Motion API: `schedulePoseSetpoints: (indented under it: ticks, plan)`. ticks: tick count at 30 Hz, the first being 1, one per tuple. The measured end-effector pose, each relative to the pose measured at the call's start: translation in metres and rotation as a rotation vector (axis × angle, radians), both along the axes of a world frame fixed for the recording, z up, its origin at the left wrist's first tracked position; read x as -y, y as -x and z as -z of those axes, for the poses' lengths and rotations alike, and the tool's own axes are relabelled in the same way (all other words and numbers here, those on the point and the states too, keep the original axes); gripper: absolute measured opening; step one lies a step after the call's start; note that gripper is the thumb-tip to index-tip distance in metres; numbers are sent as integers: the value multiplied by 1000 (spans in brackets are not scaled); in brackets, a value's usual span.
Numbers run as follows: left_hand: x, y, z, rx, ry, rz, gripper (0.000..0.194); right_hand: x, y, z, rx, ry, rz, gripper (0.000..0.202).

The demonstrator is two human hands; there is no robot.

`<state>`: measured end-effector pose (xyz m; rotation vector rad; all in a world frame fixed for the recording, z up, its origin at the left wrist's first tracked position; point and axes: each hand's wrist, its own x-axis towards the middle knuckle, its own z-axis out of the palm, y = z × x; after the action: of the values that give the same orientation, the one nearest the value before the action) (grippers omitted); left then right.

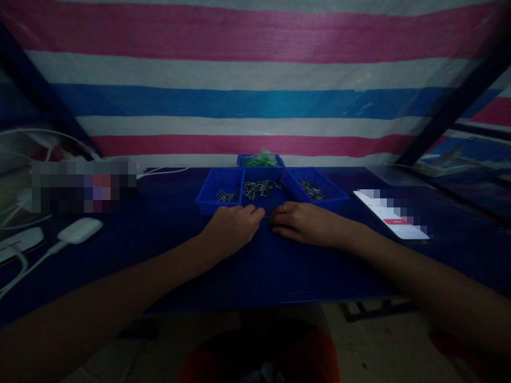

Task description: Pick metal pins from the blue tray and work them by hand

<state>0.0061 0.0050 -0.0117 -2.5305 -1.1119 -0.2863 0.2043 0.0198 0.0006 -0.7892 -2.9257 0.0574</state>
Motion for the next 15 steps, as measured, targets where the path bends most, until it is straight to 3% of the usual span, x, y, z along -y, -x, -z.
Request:
schedulePoseSetpoints:
  ticks: [6, 15]
  plan:
    - [3, -2, -2, 35, -24, -100, 23, 1, 1, 0, -43, -38, 82, 23]
    - [1, -1, 2, -12, 1, -63, 24, 1, 0, -3, -80, -80, 174, 28]
